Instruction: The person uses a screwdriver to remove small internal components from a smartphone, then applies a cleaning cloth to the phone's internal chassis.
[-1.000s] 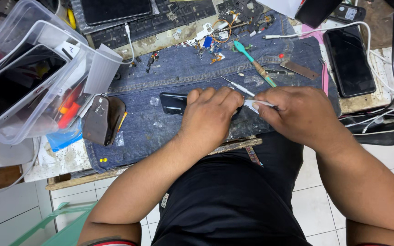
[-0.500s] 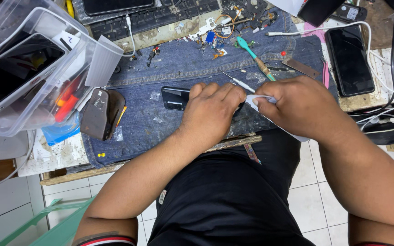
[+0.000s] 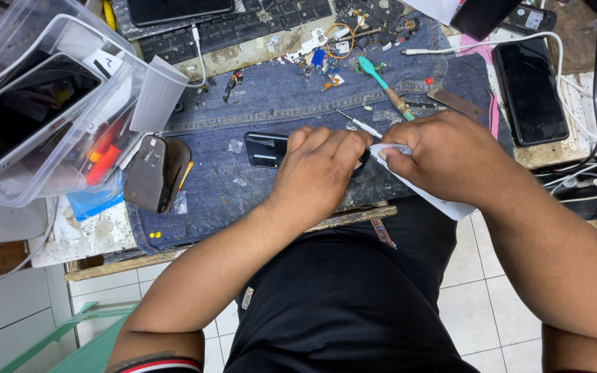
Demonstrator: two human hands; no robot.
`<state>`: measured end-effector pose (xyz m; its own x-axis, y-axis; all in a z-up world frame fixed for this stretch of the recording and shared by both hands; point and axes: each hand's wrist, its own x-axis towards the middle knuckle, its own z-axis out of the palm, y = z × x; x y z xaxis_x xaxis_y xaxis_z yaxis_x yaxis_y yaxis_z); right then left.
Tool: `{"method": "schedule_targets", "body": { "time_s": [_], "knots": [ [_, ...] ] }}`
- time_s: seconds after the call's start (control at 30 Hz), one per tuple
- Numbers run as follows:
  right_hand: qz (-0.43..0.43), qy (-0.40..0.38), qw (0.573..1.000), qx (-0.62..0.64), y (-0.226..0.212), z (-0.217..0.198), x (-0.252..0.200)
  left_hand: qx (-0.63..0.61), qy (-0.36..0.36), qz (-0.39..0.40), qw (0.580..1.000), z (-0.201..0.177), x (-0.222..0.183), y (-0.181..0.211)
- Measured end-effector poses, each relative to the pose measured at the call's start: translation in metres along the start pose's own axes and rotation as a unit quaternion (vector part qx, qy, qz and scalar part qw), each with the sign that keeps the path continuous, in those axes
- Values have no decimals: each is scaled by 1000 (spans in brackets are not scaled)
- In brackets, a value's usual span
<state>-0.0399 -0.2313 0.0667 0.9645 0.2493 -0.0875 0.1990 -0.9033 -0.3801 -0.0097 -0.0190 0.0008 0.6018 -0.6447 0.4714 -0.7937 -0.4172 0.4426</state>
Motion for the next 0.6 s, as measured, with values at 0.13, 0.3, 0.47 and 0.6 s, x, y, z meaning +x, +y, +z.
{"method": "schedule_targets", "body": {
  "time_s": [0.13,0.3,0.47,0.6],
  "knots": [
    [3,19,999,31,4,6,-3,-3,-1,2,1000,1,-1,0],
    [-34,55,997,31,0,8,-6,-16,9,2,1000,1,-2,0],
    [-49,13,997,-50,-9,-3,1,-20,8,-4,1000,1,-3,1],
    [-59,-21,991,-119,-15,-11,7,-24,17,-3,1000,5,-5,-1]
  ]
}}
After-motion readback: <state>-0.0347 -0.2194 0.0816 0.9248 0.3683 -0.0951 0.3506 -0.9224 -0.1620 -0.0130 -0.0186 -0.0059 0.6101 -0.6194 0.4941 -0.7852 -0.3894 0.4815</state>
